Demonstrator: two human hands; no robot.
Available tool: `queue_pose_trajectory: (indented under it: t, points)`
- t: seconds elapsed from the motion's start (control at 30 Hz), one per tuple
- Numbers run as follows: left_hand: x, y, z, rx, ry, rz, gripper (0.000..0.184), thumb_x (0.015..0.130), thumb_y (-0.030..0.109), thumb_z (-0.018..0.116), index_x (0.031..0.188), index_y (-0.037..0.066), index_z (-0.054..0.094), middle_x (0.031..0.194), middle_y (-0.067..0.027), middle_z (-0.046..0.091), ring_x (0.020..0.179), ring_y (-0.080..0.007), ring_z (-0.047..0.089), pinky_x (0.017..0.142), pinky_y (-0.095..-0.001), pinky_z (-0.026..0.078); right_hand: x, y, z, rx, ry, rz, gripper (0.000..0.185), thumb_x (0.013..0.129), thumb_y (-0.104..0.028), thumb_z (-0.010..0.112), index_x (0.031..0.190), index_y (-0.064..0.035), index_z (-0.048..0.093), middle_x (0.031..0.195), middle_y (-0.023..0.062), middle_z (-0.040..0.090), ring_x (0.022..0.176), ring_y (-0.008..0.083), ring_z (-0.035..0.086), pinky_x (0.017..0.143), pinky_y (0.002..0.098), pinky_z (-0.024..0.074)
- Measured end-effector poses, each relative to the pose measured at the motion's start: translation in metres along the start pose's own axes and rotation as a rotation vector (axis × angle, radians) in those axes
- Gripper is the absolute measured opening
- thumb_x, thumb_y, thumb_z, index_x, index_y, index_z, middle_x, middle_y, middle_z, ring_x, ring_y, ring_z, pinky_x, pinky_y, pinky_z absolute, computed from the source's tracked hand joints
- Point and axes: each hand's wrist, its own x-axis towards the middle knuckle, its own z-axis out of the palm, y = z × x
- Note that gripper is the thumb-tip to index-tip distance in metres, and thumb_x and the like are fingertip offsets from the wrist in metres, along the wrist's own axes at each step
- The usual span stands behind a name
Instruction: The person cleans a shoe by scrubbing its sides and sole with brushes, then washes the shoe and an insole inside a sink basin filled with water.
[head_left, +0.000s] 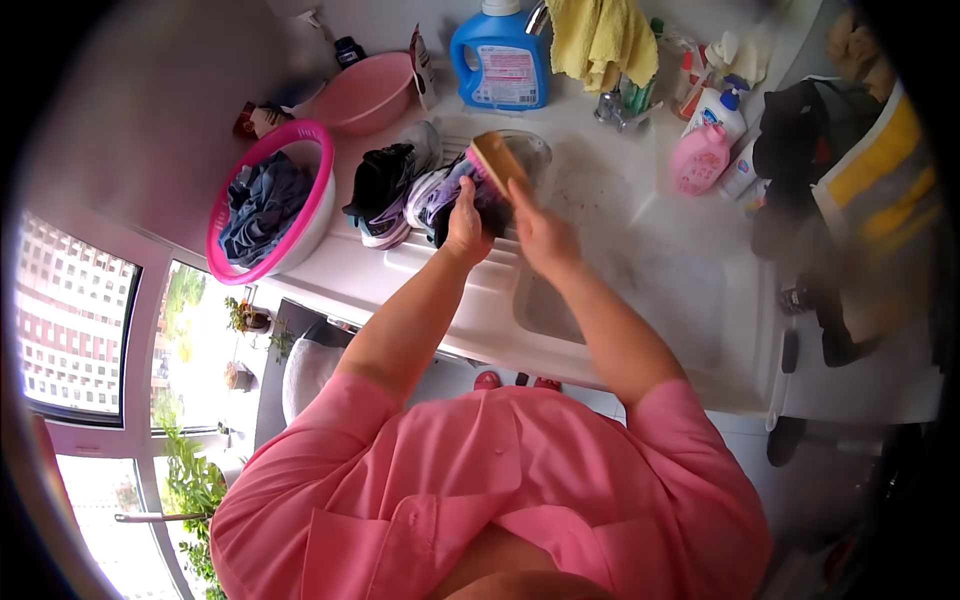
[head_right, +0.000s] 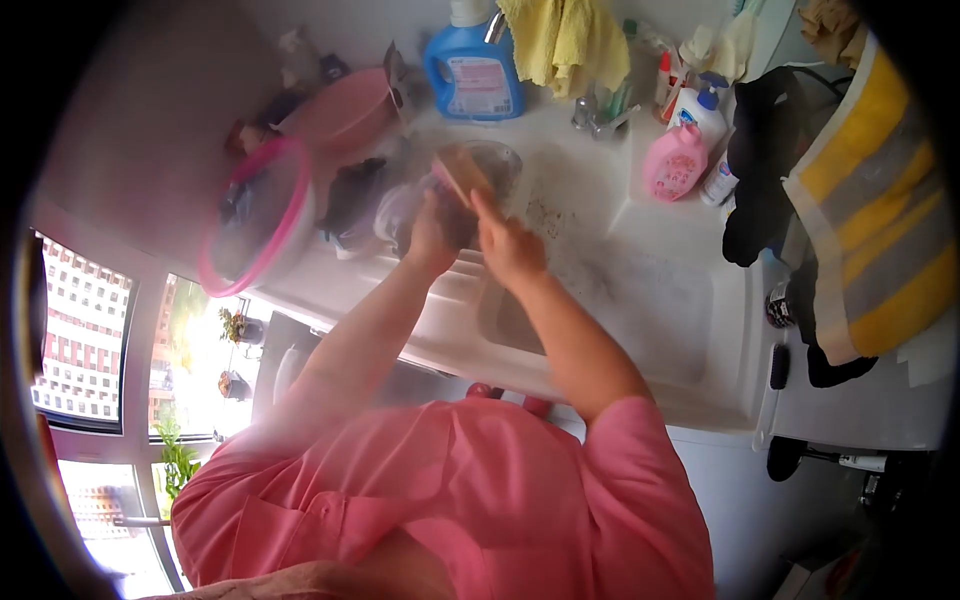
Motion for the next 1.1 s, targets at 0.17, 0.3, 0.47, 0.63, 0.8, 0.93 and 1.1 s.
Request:
queue_pose_trajectory:
  t: [0.17,0.3,0.47,0.63,0.8,0.93,1.1]
  points:
    - [-0.006,-0.018,-0.009,0.091,0.056,-0.027,0.041,0.093,0.034,0.045,0.122,0.006,0.052,0.118,-0.0075,0.055,0.105,-0.0183,0.052,0.092,-0.0299,0.039,0.003,-0.007,0.013,-0.099,0.131,0.122,0.046,0.090,-0.024,0.046,0.135,-0.0284,0.037,0.080,0.0214,0.063,0.074,0.0418,0.060,0.065,0.0483,0.0480]
    - [-0.022,-0.014,0.000,0.426,0.125,0.009,0.034,0.091,0.023,0.047,0.116,0.002,0.057,0.112,-0.0093,0.059,0.102,-0.0205,0.054,0.090,-0.0294,0.039,0.002,-0.017,-0.011,-0.134,0.046,0.109,0.044,0.091,-0.025,0.044,0.134,-0.0275,0.038,0.080,0.0214,0.063,0.076,0.0405,0.060,0.066,0.0483,0.0478]
    - [-0.017,-0.029,-0.014,0.564,0.202,0.148,0.039,0.091,0.028,0.046,0.110,-0.004,0.059,0.106,-0.0105,0.059,0.096,-0.0171,0.053,0.086,-0.0270,0.039,0.005,-0.024,-0.017,-0.288,-0.042,0.187,0.046,0.090,-0.029,0.043,0.136,-0.0262,0.035,0.077,0.0214,0.063,0.073,0.0416,0.060,0.068,0.0501,0.0473]
    - [-0.017,-0.026,-0.014,1.221,0.079,0.180,0.043,0.092,0.037,0.044,0.104,0.000,0.061,0.098,-0.0130,0.062,0.096,-0.0254,0.055,0.083,-0.0318,0.041,0.027,-0.024,-0.039,-0.329,-0.022,0.204,0.040,0.091,-0.027,0.042,0.130,-0.0215,0.040,0.080,0.0227,0.063,0.076,0.0408,0.061,0.069,0.0496,0.0478]
    - [-0.028,-0.026,0.003,1.132,0.072,0.109,0.039,0.093,0.030,0.040,0.109,0.001,0.060,0.113,-0.0161,0.059,0.109,-0.0281,0.054,0.092,-0.0343,0.039,-0.014,-0.055,-0.023,-0.379,-0.136,-0.053,0.046,0.089,-0.024,0.044,0.135,-0.0252,0.039,0.078,0.0223,0.062,0.072,0.0404,0.061,0.066,0.0494,0.0481]
    - [-0.034,-0.034,-0.013,1.114,0.138,0.107,0.044,0.092,0.035,0.040,0.103,-0.002,0.061,0.110,-0.0153,0.060,0.103,-0.0272,0.055,0.088,-0.0339,0.039,0.027,-0.025,-0.040,-0.342,-0.039,0.297,0.046,0.089,-0.026,0.043,0.135,-0.0243,0.039,0.081,0.0202,0.063,0.076,0.0387,0.062,0.068,0.0483,0.0479]
    - [-0.025,-0.022,-0.005,0.997,0.115,0.100,0.046,0.093,0.038,0.040,0.103,-0.002,0.061,0.102,-0.0156,0.063,0.100,-0.0263,0.056,0.086,-0.0337,0.041,-0.018,-0.043,-0.017,-0.278,-0.064,0.057,0.047,0.089,-0.026,0.047,0.135,-0.0270,0.038,0.077,0.0200,0.063,0.071,0.0384,0.061,0.064,0.0463,0.0484]
